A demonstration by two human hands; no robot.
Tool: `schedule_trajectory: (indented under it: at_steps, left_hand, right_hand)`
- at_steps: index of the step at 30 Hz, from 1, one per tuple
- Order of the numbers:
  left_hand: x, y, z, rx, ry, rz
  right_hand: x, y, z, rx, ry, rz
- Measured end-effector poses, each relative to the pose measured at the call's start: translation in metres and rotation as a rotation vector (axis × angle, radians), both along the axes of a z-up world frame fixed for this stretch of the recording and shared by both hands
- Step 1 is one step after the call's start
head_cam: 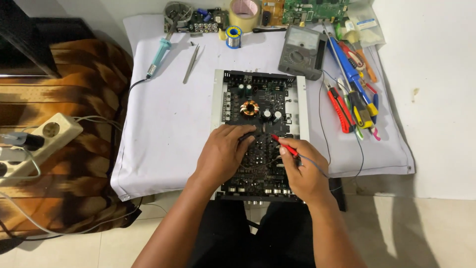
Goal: Testing a circuit board using a multimeter probe to diagnose the power supply section.
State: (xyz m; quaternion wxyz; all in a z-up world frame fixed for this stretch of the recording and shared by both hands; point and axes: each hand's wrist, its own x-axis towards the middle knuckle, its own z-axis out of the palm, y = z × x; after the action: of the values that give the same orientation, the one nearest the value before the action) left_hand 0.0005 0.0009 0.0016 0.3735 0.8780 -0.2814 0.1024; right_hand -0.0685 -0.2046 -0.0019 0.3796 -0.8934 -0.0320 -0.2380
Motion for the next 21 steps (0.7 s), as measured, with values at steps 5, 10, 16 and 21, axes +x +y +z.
schedule_trajectory:
  at_steps: [5,10,16,21]
  left_hand:
    - [0.0002,0.0024,-0.0004,-0.070,-0.002,0.039]
    - [-0.0014,0.0017,0.0010,-0.086,-0.013,0.048]
    - [0.0000,0.0005,0.0000,-0.046,-0.072,0.041]
    - [0.0000,-0.0008,-0.0020,-0.060,-0.034,0.082]
  right_hand:
    - [-0.0023,0.0013,-0.0019,0.006,0.068,0.019]
    - [-0.0024,0.0000,-0.0013,0.014,0.076,0.040]
    - [0.0024,0.0019,-0.0042,-0.054,0.016,0.085]
    - [0.0007,-0.0001,-0.0009,-0.060,0.051,0.124]
